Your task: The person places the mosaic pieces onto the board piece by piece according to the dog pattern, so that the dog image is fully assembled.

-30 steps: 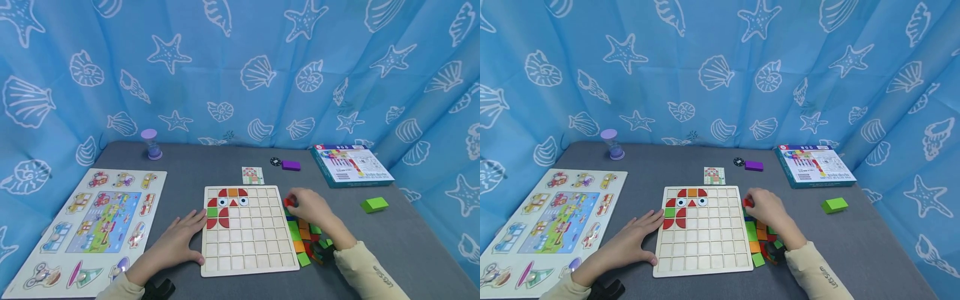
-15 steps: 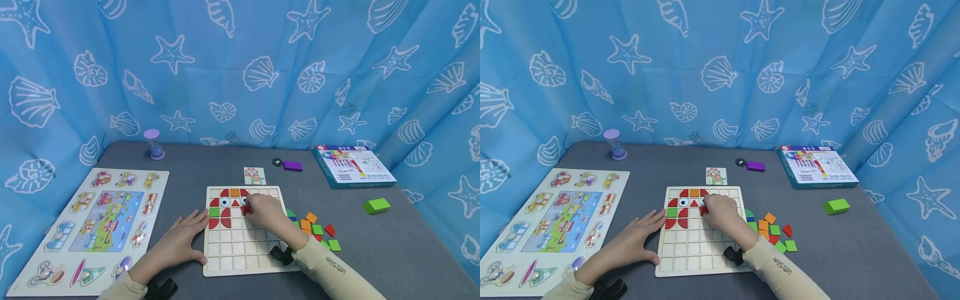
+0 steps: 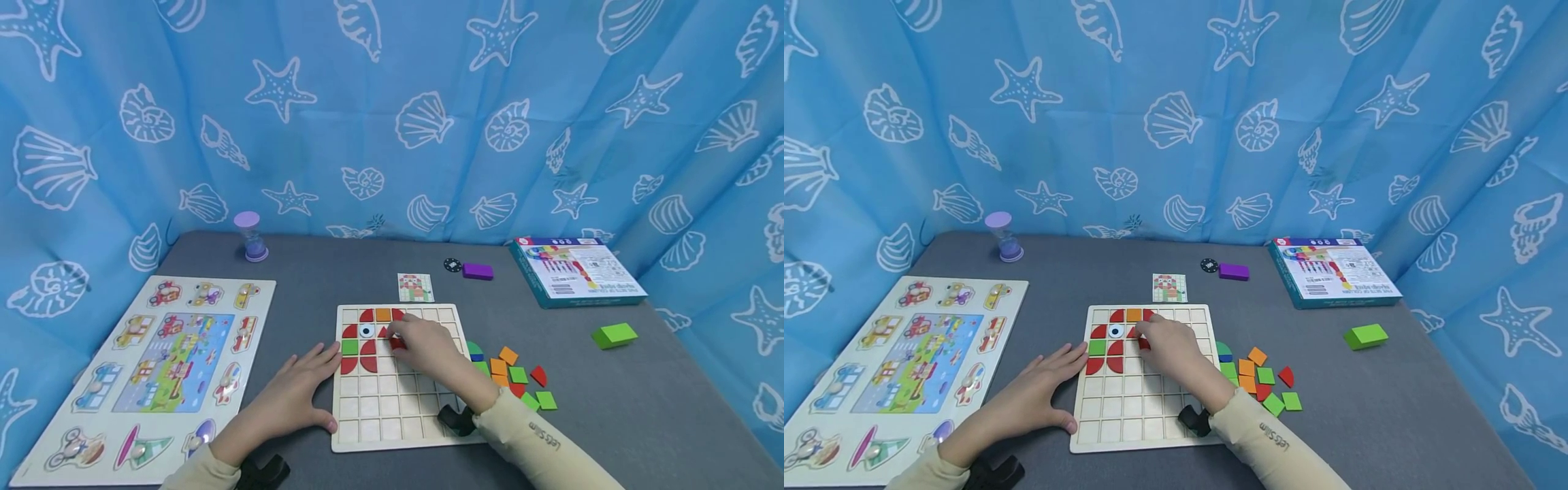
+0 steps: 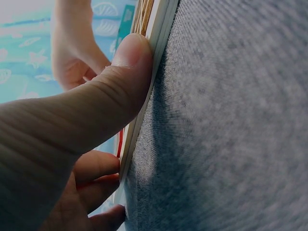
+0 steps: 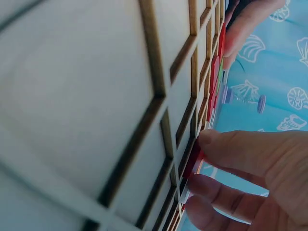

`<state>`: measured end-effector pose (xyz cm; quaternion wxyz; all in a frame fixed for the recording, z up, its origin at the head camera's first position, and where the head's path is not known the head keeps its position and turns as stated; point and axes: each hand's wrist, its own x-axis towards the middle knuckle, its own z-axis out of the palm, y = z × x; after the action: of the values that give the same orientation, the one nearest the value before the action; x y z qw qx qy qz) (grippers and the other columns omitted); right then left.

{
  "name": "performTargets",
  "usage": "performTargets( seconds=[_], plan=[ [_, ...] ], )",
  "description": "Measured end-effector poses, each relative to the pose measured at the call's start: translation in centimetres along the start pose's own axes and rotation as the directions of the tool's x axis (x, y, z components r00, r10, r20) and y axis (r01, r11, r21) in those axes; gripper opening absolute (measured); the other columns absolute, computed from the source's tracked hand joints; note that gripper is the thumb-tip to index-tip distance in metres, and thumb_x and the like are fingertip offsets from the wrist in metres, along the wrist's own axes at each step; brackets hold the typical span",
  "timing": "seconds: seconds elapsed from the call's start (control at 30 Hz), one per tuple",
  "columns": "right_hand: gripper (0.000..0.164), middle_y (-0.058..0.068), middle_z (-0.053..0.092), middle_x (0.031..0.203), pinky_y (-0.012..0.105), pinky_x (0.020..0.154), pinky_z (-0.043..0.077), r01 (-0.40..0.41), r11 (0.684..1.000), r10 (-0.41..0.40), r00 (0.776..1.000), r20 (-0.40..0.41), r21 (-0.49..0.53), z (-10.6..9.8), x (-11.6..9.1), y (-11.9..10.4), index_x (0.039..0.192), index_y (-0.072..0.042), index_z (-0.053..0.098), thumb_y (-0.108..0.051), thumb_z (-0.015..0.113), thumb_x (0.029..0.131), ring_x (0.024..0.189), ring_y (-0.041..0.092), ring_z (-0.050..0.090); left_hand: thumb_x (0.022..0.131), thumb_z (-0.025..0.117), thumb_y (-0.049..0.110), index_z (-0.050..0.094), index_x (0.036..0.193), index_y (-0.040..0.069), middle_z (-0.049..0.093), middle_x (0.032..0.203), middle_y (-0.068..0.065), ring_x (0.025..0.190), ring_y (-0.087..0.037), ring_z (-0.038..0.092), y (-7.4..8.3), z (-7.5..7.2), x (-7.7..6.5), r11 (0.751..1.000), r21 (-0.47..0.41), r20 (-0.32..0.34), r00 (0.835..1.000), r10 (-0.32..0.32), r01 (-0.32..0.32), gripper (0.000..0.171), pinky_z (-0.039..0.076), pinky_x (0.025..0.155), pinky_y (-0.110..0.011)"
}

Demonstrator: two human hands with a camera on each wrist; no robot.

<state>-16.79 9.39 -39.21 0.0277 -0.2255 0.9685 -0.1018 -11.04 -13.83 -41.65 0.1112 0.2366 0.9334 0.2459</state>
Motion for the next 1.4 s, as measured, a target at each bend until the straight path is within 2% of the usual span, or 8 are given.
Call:
performTargets(
  seconds=[0.23, 0.43, 0.6, 0.9, 1.0, 1.1, 1.27, 1.4],
  plan=[
    [0.016, -0.005, 0.06, 0.081, 0.023, 0.057, 0.04, -0.051, 0.999, 0.051, 0.999, -0.011, -0.008, 0.0, -0.3, 0.4, 0.089, -0.018, 0.068, -0.019, 0.071, 0.073, 0.065, 0.009, 0.048, 0.053, 0.076, 0.051, 0.036, 0.137, 0.01, 0.024, 0.146, -0.001, 0.134, -0.028, 0.017, 0.1, 0.1, 0.2, 1.0, -0.004, 0.004, 1.0, -0.001, 0.001, 0.102, 0.014, 0.099, -0.062],
    [0.013, -0.004, 0.062, 0.08, 0.023, 0.057, 0.042, -0.014, 0.999, 0.014, 1.0, -0.019, -0.037, -0.1, -0.5, 0.4, 0.088, -0.017, 0.071, -0.017, 0.069, 0.075, 0.066, 0.008, 0.051, 0.052, 0.076, 0.052, 0.036, 0.137, 0.01, 0.025, 0.146, -0.001, 0.134, -0.028, 0.016, 0.1, 0.1, 0.2, 1.0, -0.008, 0.009, 1.0, -0.01, 0.01, 0.102, 0.013, 0.099, -0.062],
    [0.025, -0.004, 0.062, 0.082, 0.024, 0.053, 0.04, -0.054, 0.999, 0.054, 0.998, 0.016, 0.005, -1.8, -1.6, 1.0, 0.1, -0.018, 0.069, -0.016, 0.069, 0.075, 0.066, 0.009, 0.05, 0.052, 0.075, 0.053, 0.036, 0.137, 0.01, 0.025, 0.146, -0.001, 0.134, -0.028, 0.017, 0.1, 0.3, 0.3, 1.0, -0.004, 0.011, 1.0, -0.011, 0.011, 0.103, 0.014, 0.099, -0.062],
    [0.037, 0.005, 0.062, 0.091, 0.025, 0.051, 0.041, -0.269, 0.957, 0.281, 0.952, -0.122, 0.105, -5.6, -7.7, 8.8, 0.112, -0.01, 0.061, -0.018, 0.069, 0.076, 0.066, 0.012, 0.053, 0.051, 0.074, 0.055, 0.036, 0.137, 0.011, 0.025, 0.146, -0.001, 0.134, -0.027, 0.017, -0.2, 0.2, 0.0, 1.0, 0.001, 0.0, 1.0, -0.012, 0.012, 0.104, 0.015, 0.098, -0.062],
    [0.039, 0.008, 0.061, 0.091, 0.027, 0.053, 0.043, -0.358, 0.929, 0.366, 0.927, -0.079, 0.095, -6.2, -9.8, 11.6, 0.112, -0.007, 0.06, -0.018, 0.069, 0.077, 0.068, 0.015, 0.053, 0.051, 0.073, 0.057, 0.035, 0.137, 0.011, 0.025, 0.146, 0.0, 0.134, -0.027, 0.017, -0.4, 0.2, -0.1, 1.0, -0.001, 0.006, 1.0, -0.016, 0.016, 0.105, 0.015, 0.098, -0.062],
    [0.035, 0.007, 0.059, 0.086, 0.029, 0.053, 0.041, -0.415, 0.907, 0.413, 0.91, 0.033, 0.08, -6.6, -11.2, 13.6, 0.107, -0.004, 0.061, -0.019, 0.069, 0.076, 0.066, 0.016, 0.048, 0.05, 0.073, 0.058, 0.035, 0.137, 0.012, 0.025, 0.146, 0.0, 0.134, -0.027, 0.017, -0.5, 0.2, -0.3, 1.0, -0.004, 0.0, 1.0, -0.022, 0.022, 0.105, 0.015, 0.098, -0.062],
    [0.03, 0.001, 0.05, 0.071, 0.029, 0.052, 0.034, -0.4, 0.911, 0.371, 0.9, 0.23, 0.095, -6.5, -12.0, 15.1, 0.097, -0.006, 0.06, -0.022, 0.071, 0.073, 0.062, 0.016, 0.043, 0.05, 0.074, 0.056, 0.035, 0.137, 0.013, 0.026, 0.145, 0.001, 0.134, -0.026, 0.017, -0.4, 0.1, -0.4, 1.0, 0.0, -0.012, 1.0, -0.028, 0.028, 0.105, 0.015, 0.099, -0.061],
    [0.028, 0.001, 0.047, 0.066, 0.028, 0.05, 0.033, -0.408, 0.91, 0.377, 0.89, 0.257, 0.075, -5.8, -12.3, 15.1, 0.09, -0.009, 0.057, -0.023, 0.072, 0.071, 0.059, 0.015, 0.043, 0.051, 0.073, 0.056, 0.035, 0.137, 0.013, 0.025, 0.145, 0.001, 0.134, -0.026, 0.017, -0.2, 0.1, -0.1, 1.0, -0.002, -0.007, 1.0, -0.01, 0.01, 0.104, 0.015, 0.099, -0.061]
  ],
)
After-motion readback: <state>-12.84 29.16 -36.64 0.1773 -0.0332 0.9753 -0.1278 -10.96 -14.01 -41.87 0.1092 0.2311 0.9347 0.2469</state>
